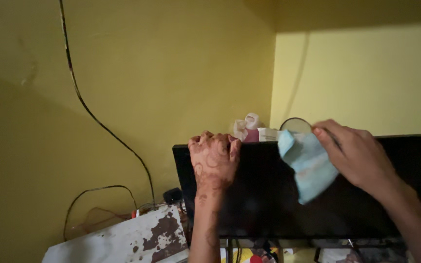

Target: The person cleans various electronic and household items including a monitor, a calculator, a remote, and a small speaker using a cloth.

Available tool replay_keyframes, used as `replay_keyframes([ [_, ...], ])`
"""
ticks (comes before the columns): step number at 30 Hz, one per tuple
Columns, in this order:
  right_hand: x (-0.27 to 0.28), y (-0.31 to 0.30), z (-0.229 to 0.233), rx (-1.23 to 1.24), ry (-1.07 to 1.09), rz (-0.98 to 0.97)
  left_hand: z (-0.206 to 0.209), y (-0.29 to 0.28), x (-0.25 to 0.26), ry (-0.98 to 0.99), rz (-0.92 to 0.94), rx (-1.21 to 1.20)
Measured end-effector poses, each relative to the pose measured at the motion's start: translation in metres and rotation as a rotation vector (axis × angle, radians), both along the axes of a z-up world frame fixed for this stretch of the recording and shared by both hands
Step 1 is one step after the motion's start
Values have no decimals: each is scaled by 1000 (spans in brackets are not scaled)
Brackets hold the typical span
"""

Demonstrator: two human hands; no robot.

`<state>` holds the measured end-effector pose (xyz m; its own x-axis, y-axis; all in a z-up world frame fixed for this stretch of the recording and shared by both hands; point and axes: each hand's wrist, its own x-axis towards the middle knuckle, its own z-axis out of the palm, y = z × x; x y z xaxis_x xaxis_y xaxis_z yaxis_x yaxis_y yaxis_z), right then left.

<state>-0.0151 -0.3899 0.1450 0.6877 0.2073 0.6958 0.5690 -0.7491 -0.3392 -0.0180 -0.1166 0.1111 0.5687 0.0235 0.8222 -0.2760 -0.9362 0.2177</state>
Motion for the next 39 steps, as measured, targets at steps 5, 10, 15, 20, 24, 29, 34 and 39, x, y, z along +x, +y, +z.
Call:
replay_keyframes([
  [5, 11, 24, 1, -442, -107, -357, 2, -2, 6, -94, 6, 6],
  [10, 4, 86, -12, -459, -129, -133, -3, -6, 4, -42, 95, 68],
  [15, -3, 93, -25, -365, -402, -40, 1, -6, 1, 5, 46, 3],
  [20, 11, 23, -29, -627, -227, -291, -3, -7, 2, 2, 79, 54],
  [24, 31, -40, -31, -651, 36, -445, 0, -6, 8, -56, 70, 86],
  [29, 48, -93, -18, -821, 240, -697, -2, -4, 13, -86, 55, 47],
  [34, 20, -54, 16, -849, 362, -593, -2, -7, 10, -36, 87, 80],
  [39, -12, 53, 27, -476, 367, -348, -2, -8, 5, 8, 75, 63],
])
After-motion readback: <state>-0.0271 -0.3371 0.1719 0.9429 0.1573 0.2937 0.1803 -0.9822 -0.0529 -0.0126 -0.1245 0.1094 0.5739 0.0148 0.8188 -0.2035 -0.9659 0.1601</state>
